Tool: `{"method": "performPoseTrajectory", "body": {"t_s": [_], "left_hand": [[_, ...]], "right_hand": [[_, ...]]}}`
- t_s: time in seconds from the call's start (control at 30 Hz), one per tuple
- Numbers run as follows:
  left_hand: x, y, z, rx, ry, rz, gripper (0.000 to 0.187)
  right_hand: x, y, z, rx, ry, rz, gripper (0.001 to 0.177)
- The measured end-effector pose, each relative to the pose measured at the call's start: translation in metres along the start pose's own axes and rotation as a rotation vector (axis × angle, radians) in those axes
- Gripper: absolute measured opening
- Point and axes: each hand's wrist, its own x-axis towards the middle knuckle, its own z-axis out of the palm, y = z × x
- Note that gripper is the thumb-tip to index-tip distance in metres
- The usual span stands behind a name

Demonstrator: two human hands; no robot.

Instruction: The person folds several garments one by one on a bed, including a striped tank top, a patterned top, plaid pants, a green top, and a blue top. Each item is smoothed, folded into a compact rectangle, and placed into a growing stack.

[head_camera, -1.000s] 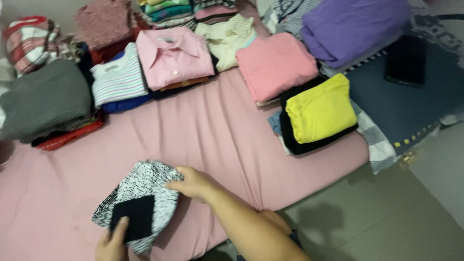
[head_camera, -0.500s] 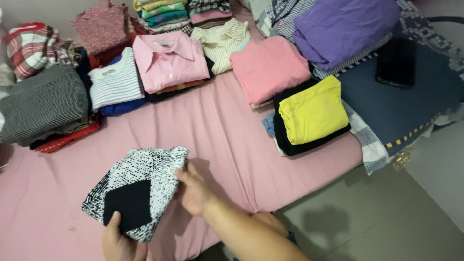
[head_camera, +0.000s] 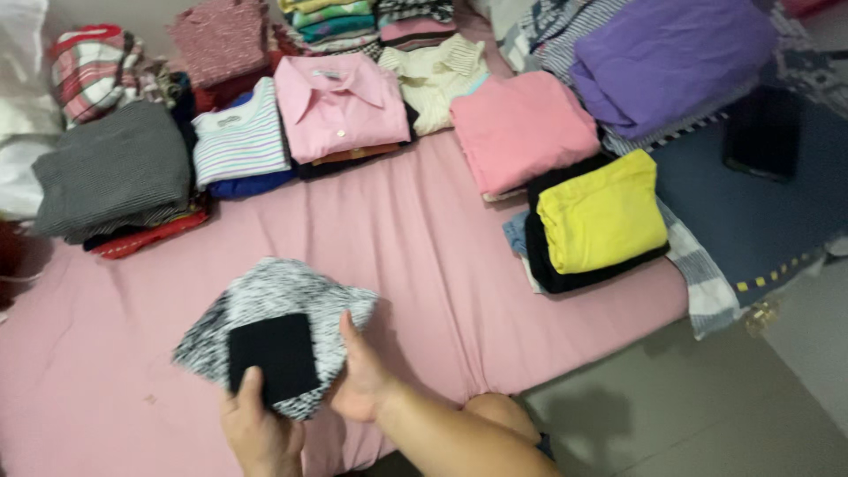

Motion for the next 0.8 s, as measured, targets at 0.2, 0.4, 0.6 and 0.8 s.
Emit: {"method": "performPoseTrajectory", "body": {"t_s": [0.2, 0.4, 0.6, 0.8], "left_hand": [[0.006, -0.017, -0.002, -0.005, 0.041, -0.247, 0.041], [0.010, -0.009, -0.007, -0.065, 0.134, -0.653, 0.061], [0.029, 0.009, -0.024, -0.105, 0.124, -0.522, 0.052], [0.114, 0.039, -0.011, -0.204, 0.097, -0.235, 0.045]], "right_hand": [[-0.008, -0.020, 0.009, -0.101, 0.094, -0.186, 0.039], [-0.011, -0.029, 0.013, -0.194, 0.097, -0.170, 0.038], [-0.008, -0.036, 0.004, -0.341, 0.134, -0.041, 0.043], [-0.004, -0.049, 0.000, -0.604, 0.353, 0.039, 0.058]]}}
